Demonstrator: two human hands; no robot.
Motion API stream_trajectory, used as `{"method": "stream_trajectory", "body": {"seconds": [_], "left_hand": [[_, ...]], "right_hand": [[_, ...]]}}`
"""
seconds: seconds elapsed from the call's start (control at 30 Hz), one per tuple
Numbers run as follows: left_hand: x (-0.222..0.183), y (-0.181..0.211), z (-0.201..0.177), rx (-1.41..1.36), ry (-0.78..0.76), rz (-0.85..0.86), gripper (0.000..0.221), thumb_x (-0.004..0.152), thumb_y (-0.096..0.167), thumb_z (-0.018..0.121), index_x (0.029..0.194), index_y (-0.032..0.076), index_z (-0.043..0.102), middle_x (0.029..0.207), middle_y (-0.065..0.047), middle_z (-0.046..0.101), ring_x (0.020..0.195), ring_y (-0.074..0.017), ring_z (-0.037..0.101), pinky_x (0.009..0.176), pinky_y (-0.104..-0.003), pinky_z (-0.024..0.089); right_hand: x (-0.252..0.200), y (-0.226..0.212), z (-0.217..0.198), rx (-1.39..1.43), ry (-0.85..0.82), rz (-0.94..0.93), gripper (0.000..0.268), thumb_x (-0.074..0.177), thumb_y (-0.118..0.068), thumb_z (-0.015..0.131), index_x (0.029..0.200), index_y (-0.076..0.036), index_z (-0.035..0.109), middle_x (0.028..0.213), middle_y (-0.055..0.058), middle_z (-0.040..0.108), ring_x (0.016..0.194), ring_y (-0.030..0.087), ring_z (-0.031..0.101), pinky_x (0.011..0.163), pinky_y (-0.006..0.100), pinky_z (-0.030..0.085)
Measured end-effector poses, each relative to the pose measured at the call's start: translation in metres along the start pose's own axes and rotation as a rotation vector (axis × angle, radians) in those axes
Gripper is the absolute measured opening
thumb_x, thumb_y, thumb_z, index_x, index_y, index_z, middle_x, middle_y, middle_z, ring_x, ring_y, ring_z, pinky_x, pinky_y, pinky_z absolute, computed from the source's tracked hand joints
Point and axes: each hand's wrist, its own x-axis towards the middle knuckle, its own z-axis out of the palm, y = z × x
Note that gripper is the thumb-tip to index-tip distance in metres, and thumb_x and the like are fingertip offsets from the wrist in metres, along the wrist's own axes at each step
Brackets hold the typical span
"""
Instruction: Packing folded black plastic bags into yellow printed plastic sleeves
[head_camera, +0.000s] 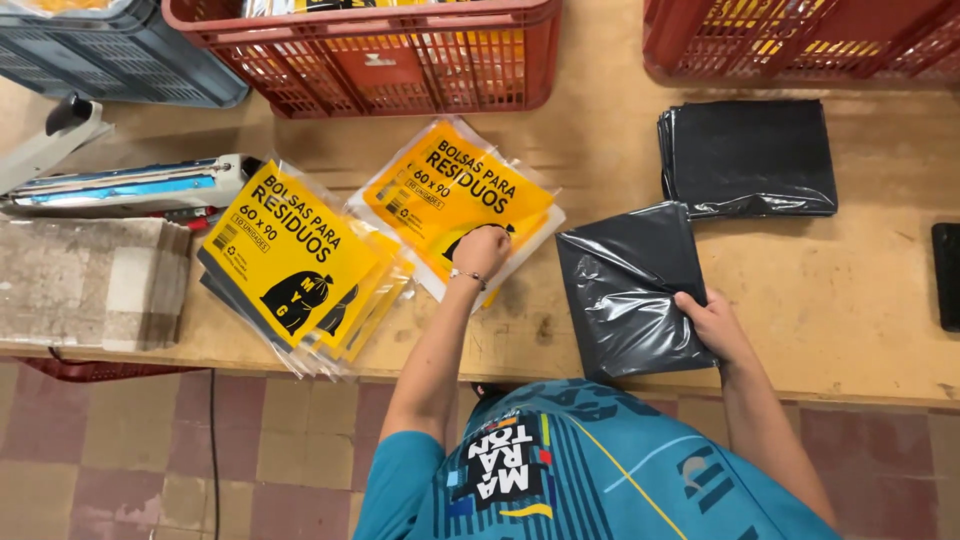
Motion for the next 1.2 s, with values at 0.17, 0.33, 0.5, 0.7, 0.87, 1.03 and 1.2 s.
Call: {"method": "stream_trajectory", "body": {"seconds": [0.17, 0.33, 0.5, 0.7, 0.87, 1.03, 1.2], "left_hand": [[-0.009, 0.014, 0.017, -0.002, 0.172, -0.086, 0.011, 0.090, 0.025, 0.059, 0.086, 0.016, 0.066, 0.083, -0.004, 0.063, 0.088, -0.0270, 0.067, 0.074, -0.043, 0.062], [-0.021, 0.026, 0.025, 0.025, 0.306, -0.139, 0.014, 0.091, 0.028, 0.058, 0.092, 0.016, 0.064, 0.091, -0.004, 0.059, 0.098, -0.0257, 0.060, 0.078, -0.044, 0.063], [-0.031, 0.026, 0.027, 0.075, 0.485, -0.051, 0.010, 0.093, 0.028, 0.057, 0.093, 0.020, 0.062, 0.091, 0.003, 0.056, 0.105, -0.0203, 0.057, 0.076, -0.037, 0.061], [-0.008, -0.004, 0.065, -0.065, 0.484, 0.144, 0.006, 0.094, 0.016, 0.057, 0.097, 0.014, 0.061, 0.102, -0.004, 0.066, 0.118, -0.0263, 0.058, 0.092, -0.039, 0.060], [-0.009, -0.031, 0.069, 0.016, 0.616, 0.389, 0.009, 0.088, 0.010, 0.060, 0.093, 0.013, 0.054, 0.105, -0.007, 0.066, 0.118, -0.0282, 0.062, 0.104, -0.039, 0.052], [-0.032, -0.024, 0.044, 0.113, 0.658, 0.422, 0.017, 0.083, 0.013, 0.071, 0.094, 0.009, 0.058, 0.114, -0.011, 0.069, 0.122, -0.0302, 0.062, 0.108, -0.043, 0.049], [-0.014, -0.021, 0.049, 0.215, 0.767, 0.388, 0.009, 0.088, 0.015, 0.066, 0.096, 0.016, 0.063, 0.107, -0.001, 0.070, 0.114, -0.0250, 0.066, 0.098, -0.038, 0.052]], "right_hand": [[-0.003, 0.000, 0.018, 0.090, -0.005, 0.037, 0.014, 0.099, -0.020, 0.076, 0.091, -0.010, 0.069, 0.072, 0.002, 0.065, 0.063, 0.011, 0.062, 0.057, 0.027, 0.053], [0.017, 0.029, 0.043, 0.116, -0.033, 0.047, 0.015, 0.098, -0.021, 0.076, 0.095, -0.008, 0.069, 0.074, 0.004, 0.065, 0.065, 0.013, 0.062, 0.059, 0.029, 0.053], [0.022, 0.045, 0.068, 0.121, -0.030, 0.034, 0.012, 0.099, -0.019, 0.074, 0.095, -0.009, 0.069, 0.075, 0.004, 0.066, 0.067, 0.013, 0.063, 0.062, 0.027, 0.053], [0.036, 0.039, 0.119, -0.019, -0.347, -0.073, 0.014, 0.098, -0.017, 0.071, 0.104, -0.004, 0.073, 0.091, 0.010, 0.069, 0.087, 0.022, 0.062, 0.081, 0.041, 0.055], [0.056, 0.033, 0.163, -0.088, -0.405, -0.055, 0.030, 0.088, -0.015, 0.080, 0.115, -0.006, 0.071, 0.093, 0.009, 0.070, 0.084, 0.022, 0.065, 0.073, 0.036, 0.056], [0.149, 0.095, 0.173, -0.156, -0.211, -0.075, 0.035, 0.087, -0.026, 0.084, 0.113, -0.014, 0.064, 0.080, -0.002, 0.063, 0.069, 0.012, 0.062, 0.056, 0.023, 0.049], [0.149, 0.068, 0.187, -0.268, -0.382, -0.090, 0.033, 0.084, -0.016, 0.080, 0.111, -0.008, 0.063, 0.080, 0.006, 0.070, 0.068, 0.015, 0.065, 0.051, 0.028, 0.053]]}}
